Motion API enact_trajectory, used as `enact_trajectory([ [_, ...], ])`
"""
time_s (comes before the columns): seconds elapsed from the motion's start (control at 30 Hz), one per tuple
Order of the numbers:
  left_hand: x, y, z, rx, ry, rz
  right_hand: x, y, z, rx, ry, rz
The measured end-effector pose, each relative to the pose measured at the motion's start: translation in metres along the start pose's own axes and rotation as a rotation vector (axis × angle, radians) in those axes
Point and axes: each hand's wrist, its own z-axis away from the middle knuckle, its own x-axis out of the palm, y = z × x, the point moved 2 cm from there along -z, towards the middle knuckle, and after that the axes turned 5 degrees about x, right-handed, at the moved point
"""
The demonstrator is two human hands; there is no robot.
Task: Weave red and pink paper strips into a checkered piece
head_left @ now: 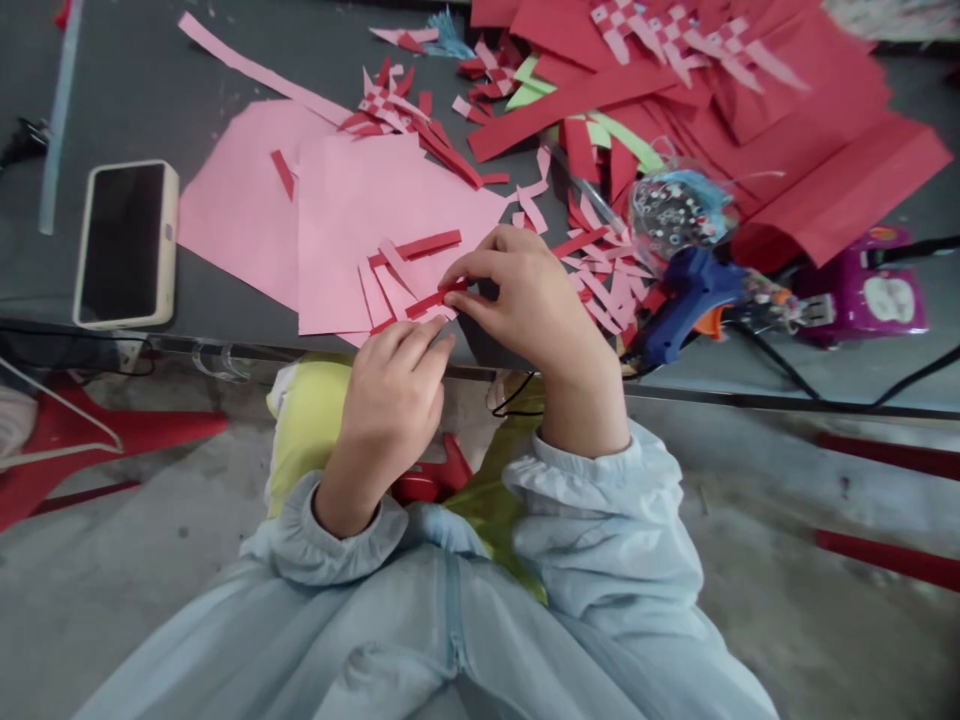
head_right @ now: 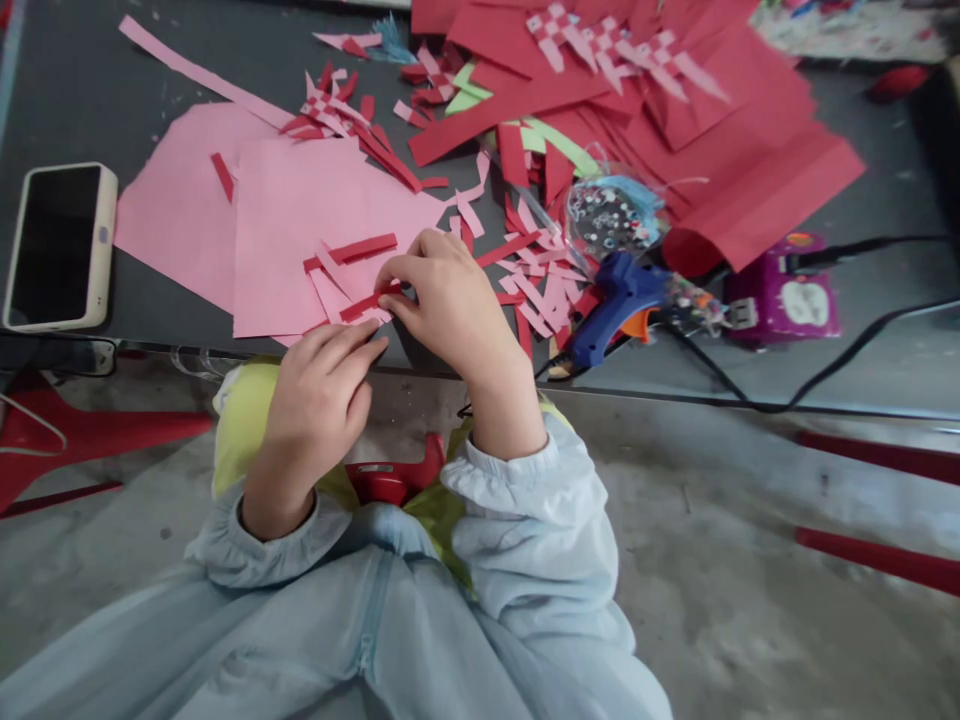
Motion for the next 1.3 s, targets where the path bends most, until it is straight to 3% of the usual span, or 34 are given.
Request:
enact_trajectory([
  [0.57, 0.0, 0.008, 0.008, -0.028, 0.002, 0.018, 0.005, -0.004, -0.011, 0.115, 0.115, -0.002],
  [0.67, -0.005, 0.007, 0.009, -0.023, 0.07, 0.108, 0.005, -0.007, -0.011, 0.121, 0.062, -0.028],
  [0.77, -0.015, 0.003, 0.01, -0.08, 0.214, 0.227, 0.004, -0.01, -0.01, 0.114, 0.008, -0.046],
  [0.83, -0.022, -0.004, 0.009, -0.171, 0.333, 0.189, 0.003, -0.01, -0.009, 0.108, 0.002, -0.052],
  [0.9, -0.027, -0.012, 0.005, -0.249, 0.354, 0.098, 0.003, -0.01, -0.009, 0.103, -0.002, -0.05],
  [1.13, -0.03, -0.052, -0.034, -0.281, 0.194, -0.139, 0.005, -0.01, -0.011, 0.087, 0.01, -0.014],
  [1.3, -0.019, -0.077, -0.057, -0.251, -0.054, -0.131, 0.004, -0.009, -0.011, 0.091, -0.001, 0.005],
])
